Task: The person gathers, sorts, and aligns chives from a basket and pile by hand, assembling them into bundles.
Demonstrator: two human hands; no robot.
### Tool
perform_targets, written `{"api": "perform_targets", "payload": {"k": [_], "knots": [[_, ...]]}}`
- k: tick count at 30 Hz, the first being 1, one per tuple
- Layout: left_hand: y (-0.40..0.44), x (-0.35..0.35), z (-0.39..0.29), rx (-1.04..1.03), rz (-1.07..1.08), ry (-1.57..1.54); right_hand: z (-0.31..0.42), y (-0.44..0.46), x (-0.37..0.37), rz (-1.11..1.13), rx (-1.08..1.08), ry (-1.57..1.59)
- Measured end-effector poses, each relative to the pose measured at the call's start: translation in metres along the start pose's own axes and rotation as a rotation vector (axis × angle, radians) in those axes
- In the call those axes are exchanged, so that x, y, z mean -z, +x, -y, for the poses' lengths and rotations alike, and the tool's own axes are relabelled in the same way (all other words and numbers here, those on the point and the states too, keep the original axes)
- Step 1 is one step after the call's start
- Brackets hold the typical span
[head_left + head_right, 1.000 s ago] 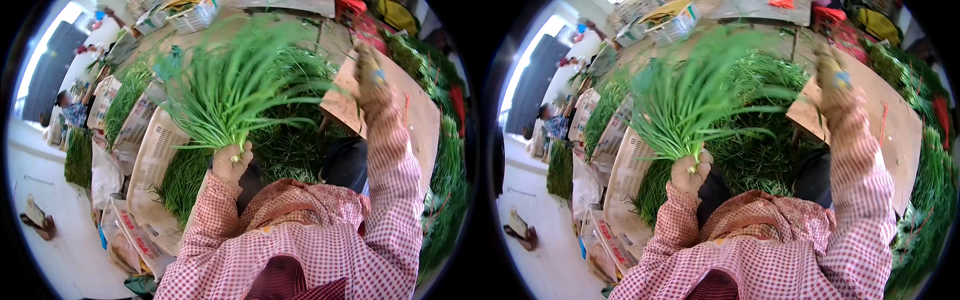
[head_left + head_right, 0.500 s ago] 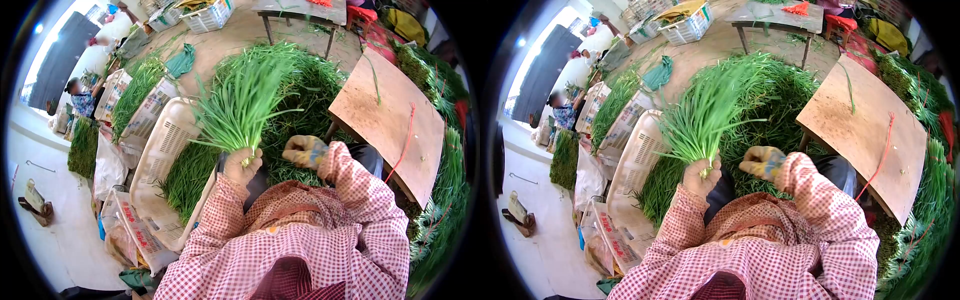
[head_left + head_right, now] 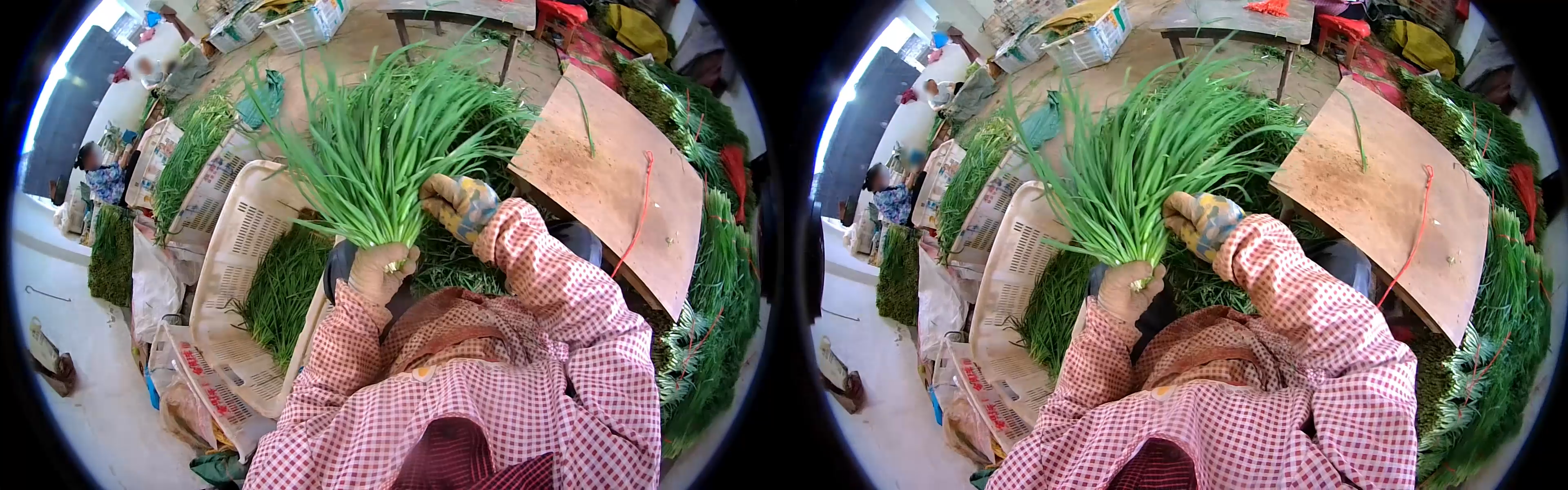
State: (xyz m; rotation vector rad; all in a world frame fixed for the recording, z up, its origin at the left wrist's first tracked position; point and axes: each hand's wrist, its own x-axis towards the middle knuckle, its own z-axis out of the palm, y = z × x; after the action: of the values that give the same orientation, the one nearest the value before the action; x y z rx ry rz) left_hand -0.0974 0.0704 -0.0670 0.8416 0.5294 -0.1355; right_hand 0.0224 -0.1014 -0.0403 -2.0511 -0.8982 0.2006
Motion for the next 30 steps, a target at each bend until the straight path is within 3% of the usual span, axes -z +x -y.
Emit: {"api": "perform_targets", "payload": {"k": [4,5,6,7,9,10,12,13,14,16,18,20,21,25,26,28,30], "knots": [[0.009,0.007,0.005,-0.035,0.081,-0.071,-0.02,0.005,-0.013,-0.114,0.023,0.255],[0.018,0.018,0.014,-0.604,0.209,0.431,-0.028,0.011,-0.018,-0.312,-0.01,0.334],[0.017,0.024,0.016,-0.67,0.255,0.444,-0.041,0.02,-0.009,-0.374,-0.191,0.829],[0.017,0.031,0.018,-0.735,0.301,0.454,-0.056,0.022,0.005,-0.385,-0.311,0.783],[0.011,0.02,-0.004,-0.178,0.485,-0.311,-0.056,0.016,0.046,-0.269,-0.458,0.636],[0.009,0.014,-0.015,-0.072,0.701,-0.628,-0.065,0.011,0.061,-0.115,-0.484,0.485],[-0.003,0.001,-0.038,-0.066,0.84,-0.785,-0.076,-0.001,0.102,-0.076,-0.461,-0.074],[-0.003,0.003,-0.046,-0.093,0.879,-0.814,-0.089,-0.008,0.118,-0.194,-0.536,-0.249],[0.006,0.02,-0.046,-0.302,0.807,-0.831,-0.107,-0.014,0.132,-0.309,-0.61,-0.423],[0.01,0.04,-0.052,-0.36,0.783,-0.888,-0.156,-0.043,0.157,-0.661,-0.518,-0.686],[0.005,0.044,-0.053,-0.374,0.739,-0.957,-0.174,-0.066,0.183,-0.746,-0.733,-0.756],[0.011,0.051,-0.053,-0.323,0.746,-1.013,-0.164,-0.064,0.194,-0.617,-0.964,-0.658],[0.013,0.049,-0.048,-0.325,0.747,-1.043,-0.149,-0.051,0.19,-0.524,-0.969,-0.593],[0.032,0.031,-0.037,-0.327,0.698,-1.051,-0.087,0.026,0.108,0.052,-0.592,-0.252],[0.037,0.027,-0.04,-0.311,0.703,-1.047,-0.071,0.031,0.093,0.224,-0.372,-0.022],[0.045,0.021,-0.044,-0.221,0.766,-1.016,-0.067,0.035,0.067,0.151,-0.208,-0.214],[0.042,0.014,-0.041,-0.226,0.709,-0.987,-0.081,0.008,0.116,0.109,-0.39,-0.402]]}}
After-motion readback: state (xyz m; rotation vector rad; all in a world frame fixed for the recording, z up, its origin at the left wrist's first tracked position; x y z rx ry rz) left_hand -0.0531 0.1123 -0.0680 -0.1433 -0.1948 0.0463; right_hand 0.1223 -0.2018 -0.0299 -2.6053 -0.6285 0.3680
